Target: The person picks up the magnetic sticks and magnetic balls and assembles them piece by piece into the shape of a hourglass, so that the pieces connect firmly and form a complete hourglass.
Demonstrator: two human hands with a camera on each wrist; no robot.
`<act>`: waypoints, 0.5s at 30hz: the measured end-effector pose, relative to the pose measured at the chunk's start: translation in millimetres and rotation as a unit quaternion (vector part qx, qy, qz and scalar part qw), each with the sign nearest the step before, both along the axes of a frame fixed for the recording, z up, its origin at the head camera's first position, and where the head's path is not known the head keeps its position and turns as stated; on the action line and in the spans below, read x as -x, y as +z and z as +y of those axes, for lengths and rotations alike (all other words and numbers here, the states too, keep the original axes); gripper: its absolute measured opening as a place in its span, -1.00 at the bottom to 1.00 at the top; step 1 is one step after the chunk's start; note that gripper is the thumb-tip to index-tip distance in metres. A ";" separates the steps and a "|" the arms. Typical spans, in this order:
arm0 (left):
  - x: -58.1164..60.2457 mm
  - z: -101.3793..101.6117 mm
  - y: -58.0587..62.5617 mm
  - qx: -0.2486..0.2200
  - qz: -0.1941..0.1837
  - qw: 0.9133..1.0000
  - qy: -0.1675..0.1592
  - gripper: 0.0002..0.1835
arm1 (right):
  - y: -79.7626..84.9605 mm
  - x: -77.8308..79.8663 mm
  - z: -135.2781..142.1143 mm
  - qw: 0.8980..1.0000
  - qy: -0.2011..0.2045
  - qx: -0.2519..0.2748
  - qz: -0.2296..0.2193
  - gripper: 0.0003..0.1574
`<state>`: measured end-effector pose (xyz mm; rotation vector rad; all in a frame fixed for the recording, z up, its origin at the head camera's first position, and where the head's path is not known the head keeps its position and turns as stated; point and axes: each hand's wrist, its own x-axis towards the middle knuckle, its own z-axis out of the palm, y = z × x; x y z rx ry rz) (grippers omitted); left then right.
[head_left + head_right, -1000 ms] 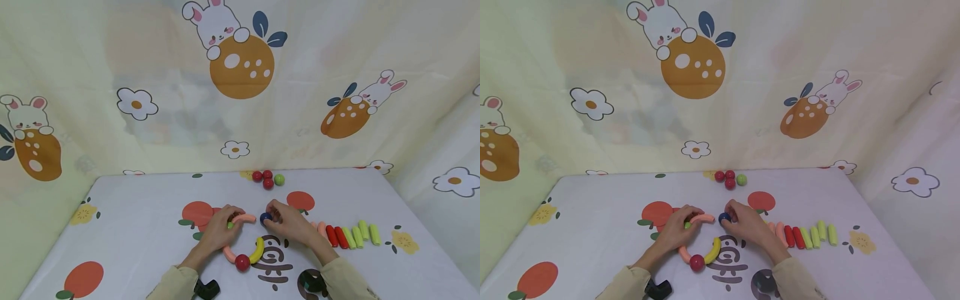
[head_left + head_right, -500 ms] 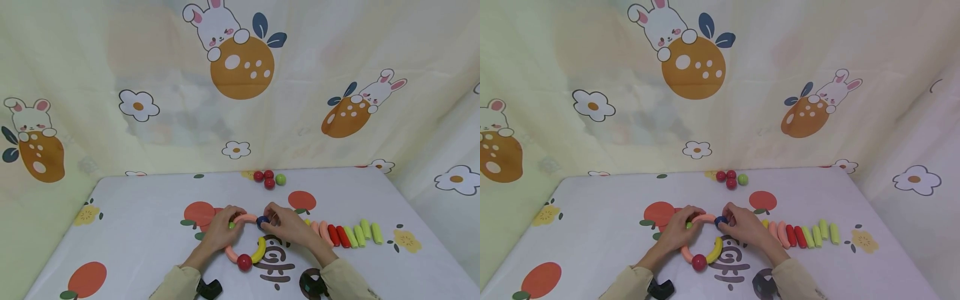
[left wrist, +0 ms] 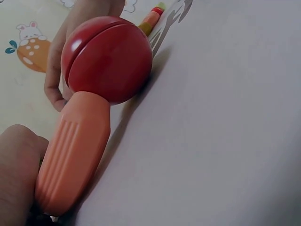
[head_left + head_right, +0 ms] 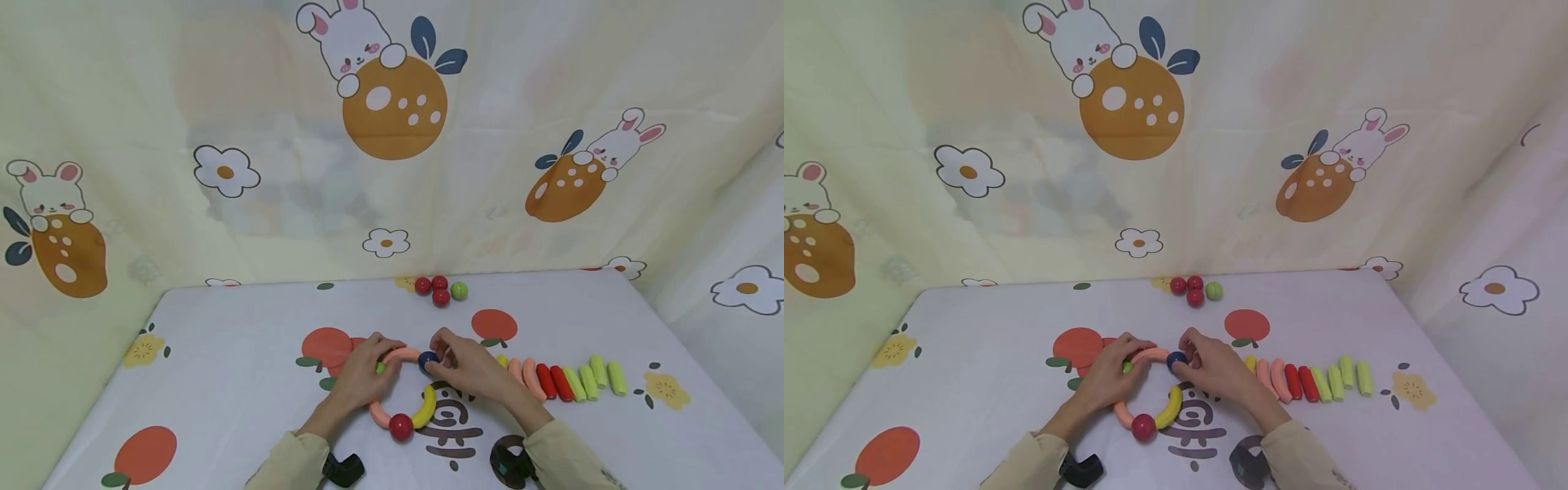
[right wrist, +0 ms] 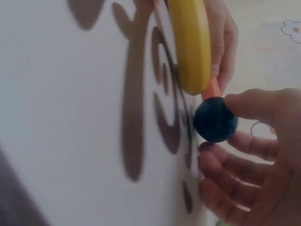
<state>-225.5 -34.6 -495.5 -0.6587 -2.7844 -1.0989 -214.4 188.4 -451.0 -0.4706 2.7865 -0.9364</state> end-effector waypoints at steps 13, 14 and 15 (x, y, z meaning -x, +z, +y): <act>-0.9 0.2 0.7 -0.027 -0.003 1.000 0.015 -0.76 | 11.7 -15.4 -4.3 0.992 0.015 -0.087 -0.086 -0.33; -0.2 0.3 0.6 -0.028 -0.003 0.999 0.016 -0.76 | 11.4 -17.0 -6.1 0.992 0.023 -0.092 -0.086 -0.31; 0.2 0.5 0.6 -0.029 -0.002 0.999 0.017 -0.76 | 11.5 -18.6 -7.9 0.991 0.029 -0.095 -0.085 -0.30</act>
